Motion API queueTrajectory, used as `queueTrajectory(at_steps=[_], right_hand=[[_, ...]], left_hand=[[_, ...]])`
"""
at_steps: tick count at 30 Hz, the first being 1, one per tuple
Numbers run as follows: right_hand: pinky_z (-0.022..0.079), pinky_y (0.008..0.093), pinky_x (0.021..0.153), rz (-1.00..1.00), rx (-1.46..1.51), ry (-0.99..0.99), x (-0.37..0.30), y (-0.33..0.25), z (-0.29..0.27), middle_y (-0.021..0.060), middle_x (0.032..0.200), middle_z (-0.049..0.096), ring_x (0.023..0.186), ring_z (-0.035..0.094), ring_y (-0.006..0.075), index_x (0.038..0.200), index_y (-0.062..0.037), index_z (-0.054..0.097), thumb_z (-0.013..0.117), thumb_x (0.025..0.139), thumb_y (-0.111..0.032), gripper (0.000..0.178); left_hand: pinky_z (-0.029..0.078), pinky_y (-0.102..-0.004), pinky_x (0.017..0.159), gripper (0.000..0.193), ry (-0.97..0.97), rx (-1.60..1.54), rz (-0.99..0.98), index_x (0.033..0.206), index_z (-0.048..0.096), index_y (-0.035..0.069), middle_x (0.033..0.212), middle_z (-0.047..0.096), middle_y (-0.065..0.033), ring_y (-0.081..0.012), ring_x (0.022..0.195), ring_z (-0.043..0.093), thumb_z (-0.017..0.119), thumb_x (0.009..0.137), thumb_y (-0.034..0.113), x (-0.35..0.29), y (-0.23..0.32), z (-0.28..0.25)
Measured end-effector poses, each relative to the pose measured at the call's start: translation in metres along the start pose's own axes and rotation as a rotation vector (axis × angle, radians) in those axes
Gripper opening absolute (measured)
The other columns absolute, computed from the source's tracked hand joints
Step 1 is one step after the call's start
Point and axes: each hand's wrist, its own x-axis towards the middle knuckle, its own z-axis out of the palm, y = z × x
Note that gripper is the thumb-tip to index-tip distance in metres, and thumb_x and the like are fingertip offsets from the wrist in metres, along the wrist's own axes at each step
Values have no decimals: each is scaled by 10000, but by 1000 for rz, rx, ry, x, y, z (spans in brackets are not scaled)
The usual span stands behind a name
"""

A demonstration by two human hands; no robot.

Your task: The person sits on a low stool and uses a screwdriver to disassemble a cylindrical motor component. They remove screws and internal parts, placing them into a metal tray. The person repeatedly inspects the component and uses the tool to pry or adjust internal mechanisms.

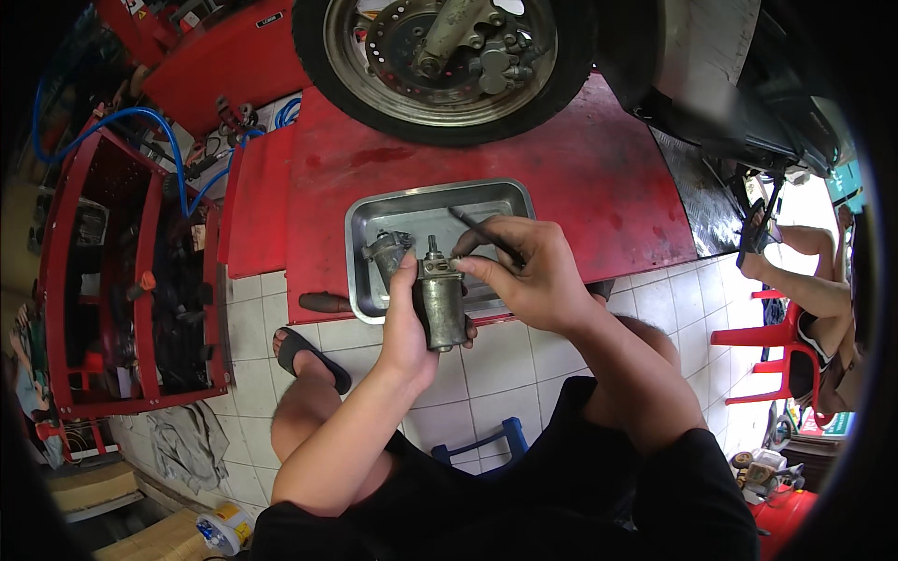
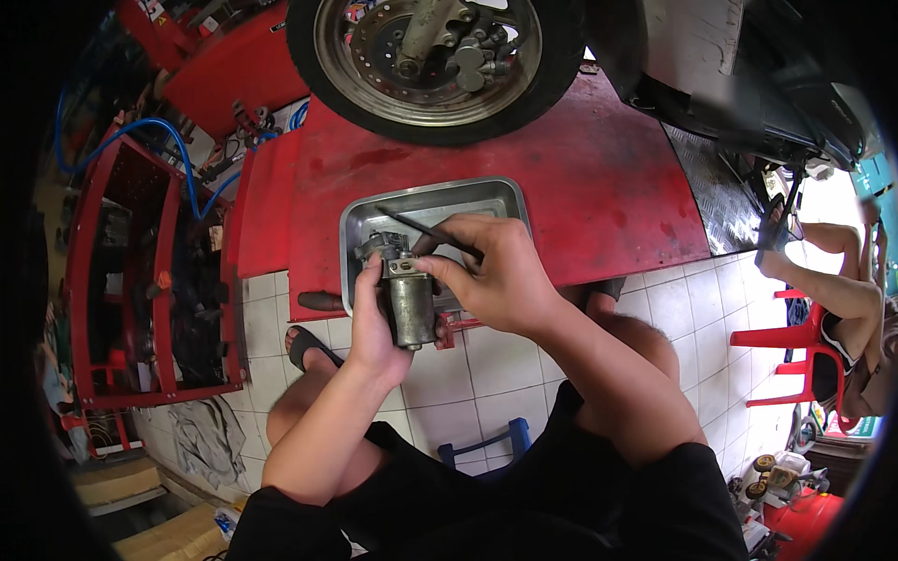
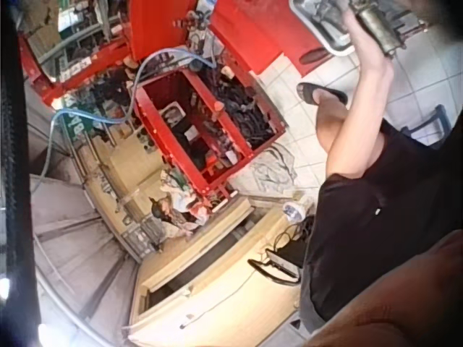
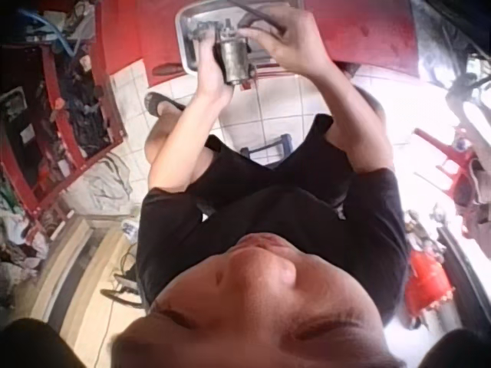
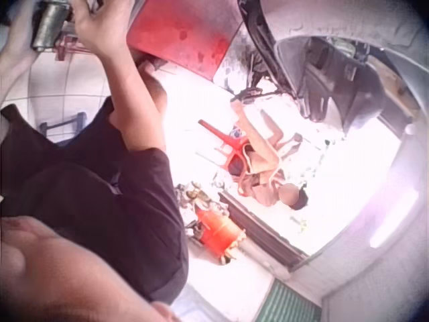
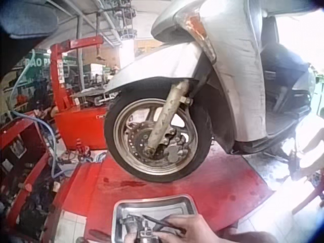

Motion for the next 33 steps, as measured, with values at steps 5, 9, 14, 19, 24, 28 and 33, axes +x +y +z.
queueTrajectory(at_steps=[5,9,14,19,24,28,33], right_hand=[[538,353,738,-152,45,-28,-3,10,-1,131,1017,683,860,679,277,962,47,700,754,791,1,185],[534,327,749,-169,-50,-68,-4,6,-7,114,1028,681,889,679,250,946,28,708,752,742,54,211],[538,356,701,-197,-209,-74,-10,8,-7,73,1031,678,860,682,277,912,-16,712,746,724,18,194],[517,389,636,-264,-257,-63,-13,5,-5,27,1036,665,785,667,279,902,-37,701,732,754,-47,152],[529,358,618,-301,-318,-72,-15,4,-5,42,1025,672,784,675,265,889,-37,696,681,683,24,216],[533,343,608,-306,-375,-77,-17,0,-4,46,1013,678,779,679,255,874,-44,697,666,663,44,230],[532,344,603,-295,-349,-62,-17,-3,-2,47,1000,677,773,677,261,871,-46,693,673,669,42,221]], left_hand=[[512,-356,478,617,-80,-6,-9,1101,561,66,871,608,-88,-239,594,649,390,981,647,-5,-4,-2],[519,-349,484,618,-68,14,-11,1117,564,62,877,613,-92,-229,596,651,394,985,641,-3,-12,-10],[532,-334,498,618,-40,92,21,1166,532,56,918,623,-102,-216,600,653,413,986,635,-6,-8,-9],[538,-314,511,578,-34,159,139,1250,440,51,928,612,-106,-187,599,637,483,997,569,-6,-12,-18],[534,-306,517,571,6,216,245,1279,417,44,900,606,-102,-163,593,611,514,1002,533,-11,-8,-12],[515,-294,510,584,-7,265,269,1287,403,36,836,605,-96,-155,585,603,516,1002,532,-12,-7,-13],[496,-288,492,586,-21,325,293,1268,406,34,801,602,-95,-155,561,598,504,1001,547,-11,-7,-16]])
